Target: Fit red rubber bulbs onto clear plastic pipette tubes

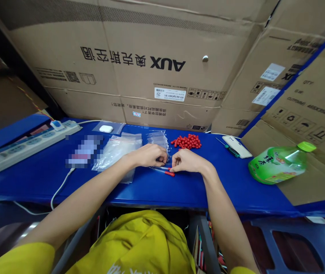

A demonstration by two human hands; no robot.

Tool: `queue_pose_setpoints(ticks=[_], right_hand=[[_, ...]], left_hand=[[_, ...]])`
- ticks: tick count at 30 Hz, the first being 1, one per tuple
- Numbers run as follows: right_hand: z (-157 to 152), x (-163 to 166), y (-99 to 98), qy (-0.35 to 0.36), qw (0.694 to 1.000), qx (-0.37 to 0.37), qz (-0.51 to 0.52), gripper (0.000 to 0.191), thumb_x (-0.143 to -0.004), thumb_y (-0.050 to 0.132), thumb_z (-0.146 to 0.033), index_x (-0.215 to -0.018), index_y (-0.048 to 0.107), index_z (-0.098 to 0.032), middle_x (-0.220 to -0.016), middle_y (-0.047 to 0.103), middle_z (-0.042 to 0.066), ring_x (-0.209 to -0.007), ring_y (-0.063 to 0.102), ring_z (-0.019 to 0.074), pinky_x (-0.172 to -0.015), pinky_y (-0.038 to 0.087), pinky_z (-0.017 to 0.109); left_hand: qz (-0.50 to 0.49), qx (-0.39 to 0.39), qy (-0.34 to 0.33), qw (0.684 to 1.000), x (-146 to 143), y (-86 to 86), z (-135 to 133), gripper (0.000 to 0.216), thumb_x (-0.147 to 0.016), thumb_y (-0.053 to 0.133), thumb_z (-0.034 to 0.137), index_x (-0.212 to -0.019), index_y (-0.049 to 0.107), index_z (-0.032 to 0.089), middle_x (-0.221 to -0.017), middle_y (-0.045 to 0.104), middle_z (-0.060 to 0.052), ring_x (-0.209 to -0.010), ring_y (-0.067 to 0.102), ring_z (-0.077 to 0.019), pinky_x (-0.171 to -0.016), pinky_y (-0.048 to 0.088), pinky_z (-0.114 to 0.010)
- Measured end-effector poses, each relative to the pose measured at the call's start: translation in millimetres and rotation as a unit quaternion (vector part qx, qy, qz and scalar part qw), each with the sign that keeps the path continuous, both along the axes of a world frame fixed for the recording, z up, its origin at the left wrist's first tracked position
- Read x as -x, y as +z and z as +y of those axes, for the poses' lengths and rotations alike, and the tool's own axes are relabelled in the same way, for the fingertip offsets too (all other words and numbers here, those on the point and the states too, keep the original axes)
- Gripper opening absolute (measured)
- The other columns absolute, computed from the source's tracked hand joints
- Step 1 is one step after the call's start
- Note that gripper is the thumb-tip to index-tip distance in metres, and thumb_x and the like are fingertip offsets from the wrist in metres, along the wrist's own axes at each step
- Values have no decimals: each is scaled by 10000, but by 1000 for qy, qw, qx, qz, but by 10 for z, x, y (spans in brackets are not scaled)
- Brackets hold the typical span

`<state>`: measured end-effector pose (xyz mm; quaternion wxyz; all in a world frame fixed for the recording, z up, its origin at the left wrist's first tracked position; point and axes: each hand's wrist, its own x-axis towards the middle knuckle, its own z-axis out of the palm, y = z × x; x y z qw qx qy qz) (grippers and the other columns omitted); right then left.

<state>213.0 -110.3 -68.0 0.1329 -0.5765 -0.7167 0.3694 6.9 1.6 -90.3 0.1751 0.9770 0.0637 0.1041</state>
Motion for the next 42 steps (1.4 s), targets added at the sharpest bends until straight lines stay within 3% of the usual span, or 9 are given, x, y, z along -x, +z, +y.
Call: queue_pose_setpoints(ticks=[7,15,21,26,32,37,42], right_hand=[[-23,7,20,-2,1000,9,-4,272,-752,804,-443,-731,742,-179,-662,707,11,-605,570,137,-558,384,251],[-30,22,48,2,999,41,-14,366,-751,789,-530,-752,708,-172,-681,694,13,-606,523,129,-562,355,258],[-11,44,12,2,999,3,-36,453,-656,869,-522,-715,551,-206,-633,558,-59,-595,430,111,-558,288,262],[9,109,-40,12,999,-1,-37,303,-743,781,-378,-766,529,-213,-618,542,-72,-578,445,111,-576,292,257],[-29,285,-57,30,984,-91,-152,199,-701,719,-196,-865,611,-227,-693,595,-64,-618,481,117,-597,259,257],[-68,371,-53,14,972,-138,-191,201,-734,689,-194,-922,651,-252,-759,649,-43,-666,513,134,-608,253,255],[-54,406,-83,16,966,-176,-188,117,-770,676,-208,-880,653,-244,-809,675,-25,-672,519,136,-614,247,258]], left_hand=[[24,66,-44,997,41,17,35,103,-840,738,220,-919,803,238,-802,734,-13,-687,621,-148,-626,366,-259],[71,-5,10,997,30,78,-50,114,-806,705,240,-889,784,241,-831,723,2,-725,619,-159,-600,348,-280],[59,4,58,997,125,227,-18,133,-758,678,241,-877,713,193,-889,710,-24,-739,596,-165,-629,374,-282],[-4,4,83,997,179,256,73,144,-799,601,264,-897,652,171,-889,690,-45,-757,580,-174,-655,385,-285],[-1,47,75,996,174,213,81,121,-828,585,263,-904,615,173,-812,687,-29,-673,562,-155,-615,358,-275],[-29,50,77,995,156,167,104,129,-928,504,241,-1018,568,174,-759,670,-13,-635,551,-150,-611,348,-276],[-70,15,110,991,117,68,155,154,-997,428,229,-1092,541,183,-839,677,-39,-738,596,-189,-685,395,-300]])
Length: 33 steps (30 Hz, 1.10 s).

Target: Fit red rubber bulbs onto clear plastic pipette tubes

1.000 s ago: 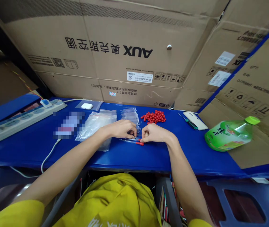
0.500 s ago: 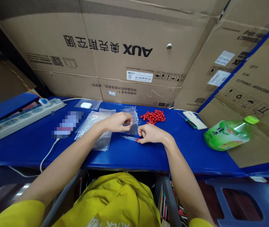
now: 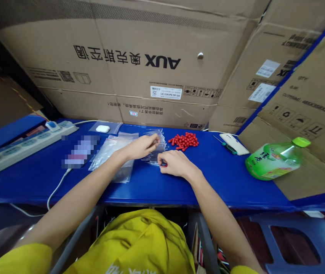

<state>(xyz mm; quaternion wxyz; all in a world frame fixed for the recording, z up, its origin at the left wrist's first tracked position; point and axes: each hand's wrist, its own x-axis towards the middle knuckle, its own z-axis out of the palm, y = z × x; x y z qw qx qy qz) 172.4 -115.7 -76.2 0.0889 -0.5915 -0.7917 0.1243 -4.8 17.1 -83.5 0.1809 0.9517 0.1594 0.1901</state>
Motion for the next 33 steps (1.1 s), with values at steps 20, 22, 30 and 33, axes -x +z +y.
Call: queue_pose_setpoints(ticks=[20,22,30,33], right_hand=[[191,-491,-217,-201,969,-124,-72,245,-959,601,-238,-1174,711,-277,-1161,726,69,-1014,665,249,-768,443,311],[198,-471,-230,-212,966,-117,-86,211,-982,577,-258,-1136,722,-257,-1178,719,85,-1032,667,255,-772,455,321],[221,-488,-227,-213,966,-106,-104,214,-984,570,-273,-1121,729,-229,-1199,720,107,-1055,667,261,-779,458,320],[212,-494,-221,-204,967,-122,-89,199,-977,574,-276,-1096,728,-238,-1179,722,90,-1031,667,246,-752,440,303]], left_hand=[[25,-2,79,997,-82,-76,-75,306,-1090,319,452,-1150,521,230,-880,674,-45,-786,636,-225,-671,379,-299],[11,5,66,998,-88,-98,-79,283,-1085,331,434,-1148,507,221,-893,672,-50,-782,629,-222,-673,373,-299],[79,40,-103,991,-74,34,-232,351,-850,744,507,-1084,718,246,-774,651,11,-681,598,-160,-604,321,-257],[113,28,-121,986,-99,20,-289,322,-830,777,470,-1095,763,288,-827,708,5,-742,653,-171,-601,321,-252]])
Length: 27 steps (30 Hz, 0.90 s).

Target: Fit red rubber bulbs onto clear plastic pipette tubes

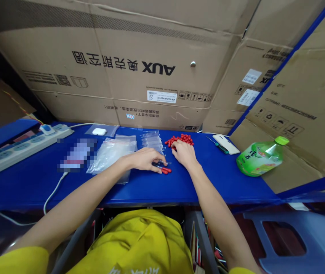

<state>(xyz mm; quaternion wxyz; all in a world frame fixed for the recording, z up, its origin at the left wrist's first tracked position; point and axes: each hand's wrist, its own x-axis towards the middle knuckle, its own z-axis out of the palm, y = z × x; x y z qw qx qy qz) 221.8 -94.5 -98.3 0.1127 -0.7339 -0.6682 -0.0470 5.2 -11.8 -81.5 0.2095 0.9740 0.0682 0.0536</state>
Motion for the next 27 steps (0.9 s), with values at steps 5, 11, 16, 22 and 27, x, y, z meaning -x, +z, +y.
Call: queue_pose_setpoints(ticks=[5,11,16,22,27], right_hand=[[-5,21,10,-15,995,-75,64,154,-960,585,-325,-1046,683,-244,-924,728,21,-830,667,194,-670,376,278],[36,29,-33,-24,976,-138,164,163,-913,597,-363,-998,617,-225,-754,683,-14,-667,613,162,-633,357,258],[65,35,-60,-13,957,-152,247,196,-872,596,-377,-990,592,-220,-696,643,-24,-617,565,156,-649,402,267],[73,89,-16,61,886,-167,428,339,-871,596,-511,-1032,630,-214,-808,684,20,-729,631,176,-700,491,300],[72,160,-4,66,837,-162,519,415,-764,738,-590,-929,597,-236,-818,692,28,-690,630,177,-579,494,290]], left_hand=[[15,-41,20,999,-54,-77,-56,250,-854,746,448,-1036,770,278,-842,754,-10,-780,691,-199,-605,335,-256],[19,-89,53,994,-75,-109,-84,259,-862,715,488,-965,748,253,-805,745,-39,-754,688,-233,-594,330,-280],[6,-86,63,994,-67,-84,-63,401,-858,706,620,-995,726,244,-819,736,-46,-777,690,-240,-628,369,-280],[-99,-77,128,984,-37,-7,23,413,-1096,321,467,-1059,638,205,-931,724,-67,-853,680,-218,-694,401,-284],[-168,-51,189,966,-29,-4,81,365,-1104,312,462,-1110,600,238,-912,714,-34,-838,668,-202,-682,391,-272]])
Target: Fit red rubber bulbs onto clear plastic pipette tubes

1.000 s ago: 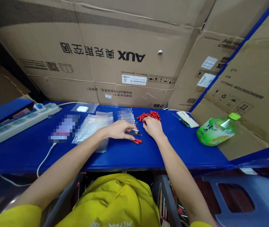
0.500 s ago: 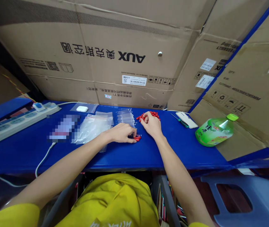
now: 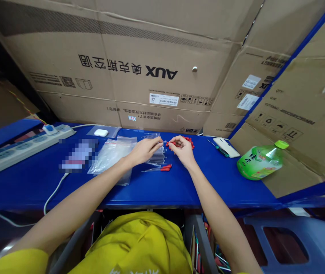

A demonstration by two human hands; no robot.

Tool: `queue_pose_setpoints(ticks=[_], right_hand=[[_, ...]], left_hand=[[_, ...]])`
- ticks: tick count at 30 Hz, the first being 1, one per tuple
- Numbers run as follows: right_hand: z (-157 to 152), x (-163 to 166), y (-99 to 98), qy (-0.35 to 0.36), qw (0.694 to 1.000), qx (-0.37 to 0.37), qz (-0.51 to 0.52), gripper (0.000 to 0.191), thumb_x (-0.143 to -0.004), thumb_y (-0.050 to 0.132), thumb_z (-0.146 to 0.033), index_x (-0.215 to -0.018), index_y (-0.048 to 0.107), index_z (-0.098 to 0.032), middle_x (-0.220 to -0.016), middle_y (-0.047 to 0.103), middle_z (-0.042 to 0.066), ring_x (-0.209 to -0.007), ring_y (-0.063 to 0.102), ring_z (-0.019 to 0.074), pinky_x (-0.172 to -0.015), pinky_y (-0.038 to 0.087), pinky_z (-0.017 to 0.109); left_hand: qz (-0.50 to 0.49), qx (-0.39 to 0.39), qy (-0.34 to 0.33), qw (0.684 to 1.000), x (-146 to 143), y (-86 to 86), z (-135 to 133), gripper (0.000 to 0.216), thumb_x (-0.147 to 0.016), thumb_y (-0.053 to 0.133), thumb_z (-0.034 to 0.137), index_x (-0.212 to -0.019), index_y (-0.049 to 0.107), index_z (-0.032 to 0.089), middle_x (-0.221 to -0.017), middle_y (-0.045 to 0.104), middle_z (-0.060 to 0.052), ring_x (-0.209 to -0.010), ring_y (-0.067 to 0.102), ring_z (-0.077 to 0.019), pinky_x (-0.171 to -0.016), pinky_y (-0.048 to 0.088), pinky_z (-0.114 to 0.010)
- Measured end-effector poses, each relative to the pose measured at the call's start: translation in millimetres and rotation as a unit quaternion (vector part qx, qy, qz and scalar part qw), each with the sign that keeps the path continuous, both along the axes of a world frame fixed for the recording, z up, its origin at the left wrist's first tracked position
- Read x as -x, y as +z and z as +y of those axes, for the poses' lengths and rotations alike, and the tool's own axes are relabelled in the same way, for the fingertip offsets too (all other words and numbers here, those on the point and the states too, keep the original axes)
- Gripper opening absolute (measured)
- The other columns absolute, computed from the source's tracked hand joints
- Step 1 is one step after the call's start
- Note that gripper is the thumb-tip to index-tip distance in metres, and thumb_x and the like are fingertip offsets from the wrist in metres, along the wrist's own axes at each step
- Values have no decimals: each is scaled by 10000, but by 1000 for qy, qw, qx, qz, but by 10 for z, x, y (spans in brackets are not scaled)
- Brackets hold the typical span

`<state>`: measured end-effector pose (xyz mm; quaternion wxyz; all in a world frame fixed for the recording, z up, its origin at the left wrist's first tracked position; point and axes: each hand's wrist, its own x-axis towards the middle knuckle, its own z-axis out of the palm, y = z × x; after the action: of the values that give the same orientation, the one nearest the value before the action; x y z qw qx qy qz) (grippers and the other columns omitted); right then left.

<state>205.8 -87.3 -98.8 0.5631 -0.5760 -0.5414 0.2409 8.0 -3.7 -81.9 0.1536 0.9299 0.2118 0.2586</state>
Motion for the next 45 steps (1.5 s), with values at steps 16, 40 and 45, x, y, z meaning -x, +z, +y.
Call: queue_pose_setpoints(ticks=[16,40,45], right_hand=[[-31,145,38,-7,995,-58,81,406,-694,858,-559,-845,692,-221,-804,748,47,-755,727,226,-721,600,384],[0,169,-22,3,986,-114,121,336,-665,932,-465,-798,769,-202,-736,767,33,-662,740,195,-699,623,349],[-6,178,-16,4,987,-114,112,330,-678,927,-458,-800,766,-197,-728,769,35,-657,739,195,-709,628,359]], left_hand=[[-131,106,-53,984,-53,-18,-7,441,-1068,412,443,-931,722,162,-839,723,-25,-700,570,-134,-693,385,-267],[-112,102,-92,984,30,36,56,442,-1031,488,441,-920,795,144,-639,564,3,-597,369,-119,-586,271,-268],[-101,63,-97,988,41,42,79,418,-1037,492,414,-929,797,149,-638,608,-6,-580,388,-119,-587,278,-272]])
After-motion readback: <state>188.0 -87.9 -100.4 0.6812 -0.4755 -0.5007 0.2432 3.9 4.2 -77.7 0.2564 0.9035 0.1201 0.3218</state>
